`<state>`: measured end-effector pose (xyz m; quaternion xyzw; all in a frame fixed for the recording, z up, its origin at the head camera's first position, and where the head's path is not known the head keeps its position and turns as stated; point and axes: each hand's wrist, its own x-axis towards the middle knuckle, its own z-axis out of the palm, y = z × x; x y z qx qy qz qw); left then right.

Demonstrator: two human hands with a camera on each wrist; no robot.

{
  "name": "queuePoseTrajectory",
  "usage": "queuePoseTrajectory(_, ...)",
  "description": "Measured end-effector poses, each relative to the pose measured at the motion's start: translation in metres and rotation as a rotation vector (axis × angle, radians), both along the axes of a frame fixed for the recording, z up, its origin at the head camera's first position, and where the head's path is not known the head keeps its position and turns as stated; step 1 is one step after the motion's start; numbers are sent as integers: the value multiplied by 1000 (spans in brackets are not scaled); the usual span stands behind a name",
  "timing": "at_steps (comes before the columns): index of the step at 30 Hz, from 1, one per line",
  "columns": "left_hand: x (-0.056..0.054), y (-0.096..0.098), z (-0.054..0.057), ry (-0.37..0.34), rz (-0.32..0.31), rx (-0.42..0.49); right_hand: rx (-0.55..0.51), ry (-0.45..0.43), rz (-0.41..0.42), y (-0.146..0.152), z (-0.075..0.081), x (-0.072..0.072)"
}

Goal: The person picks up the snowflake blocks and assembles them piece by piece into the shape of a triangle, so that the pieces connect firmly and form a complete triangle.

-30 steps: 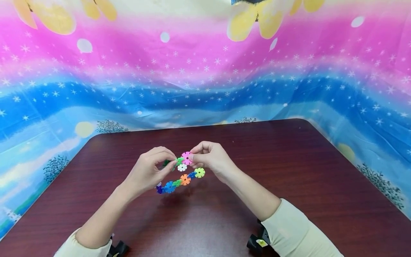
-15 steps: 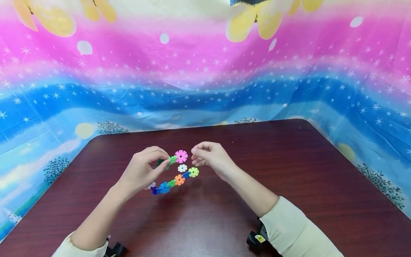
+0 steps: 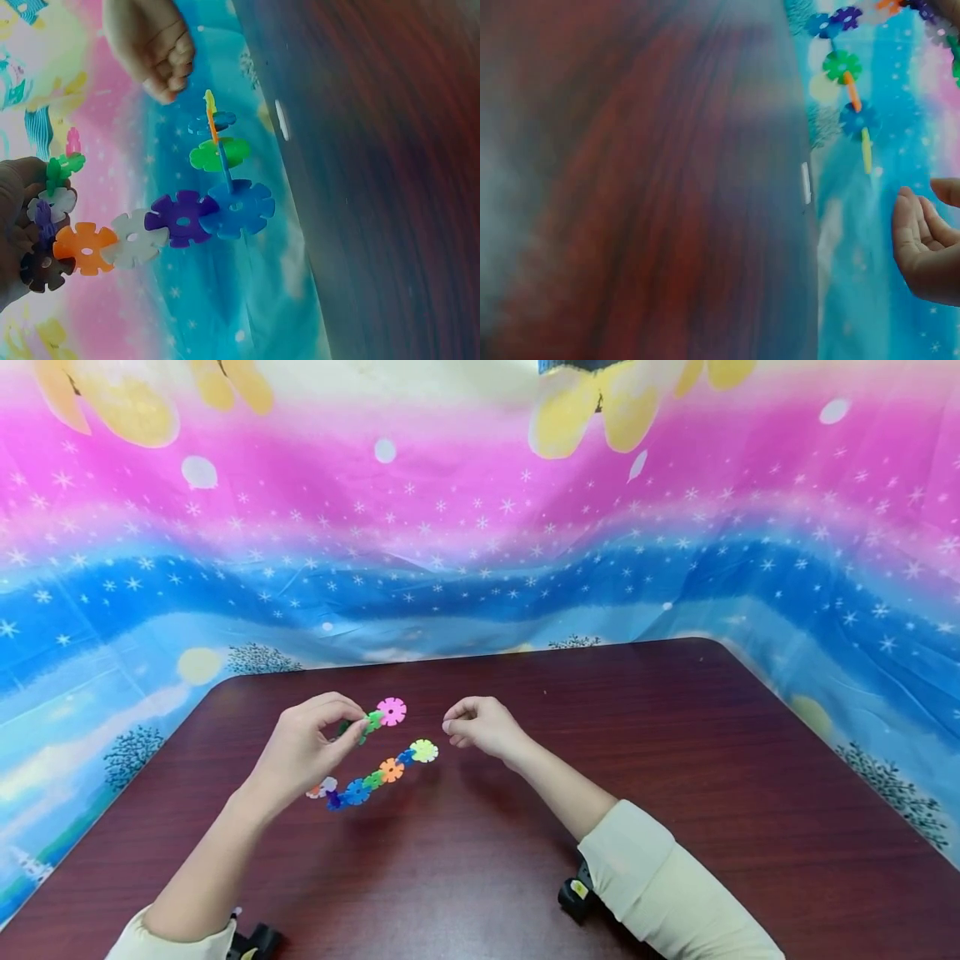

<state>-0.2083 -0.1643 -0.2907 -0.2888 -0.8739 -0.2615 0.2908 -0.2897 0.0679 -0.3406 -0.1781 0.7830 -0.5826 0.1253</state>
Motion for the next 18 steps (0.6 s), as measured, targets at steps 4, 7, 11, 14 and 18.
queuePoseTrajectory(4,-2,-13,0,-13,65,16,143,4,66,-6,-9,-13)
queuePoseTrajectory(7,-5,-21,0,-19,105,23,233,19,97,-12,-14,-21)
queuePoseTrajectory(11,-8,-29,0,-26,143,23,328,23,112,-18,-18,-28)
queuePoseTrajectory(14,-10,-34,0,-26,177,23,405,35,139,-23,-21,-32)
queuePoseTrajectory(18,-13,-39,-1,-28,216,18,520,93,175,-29,-24,-35)
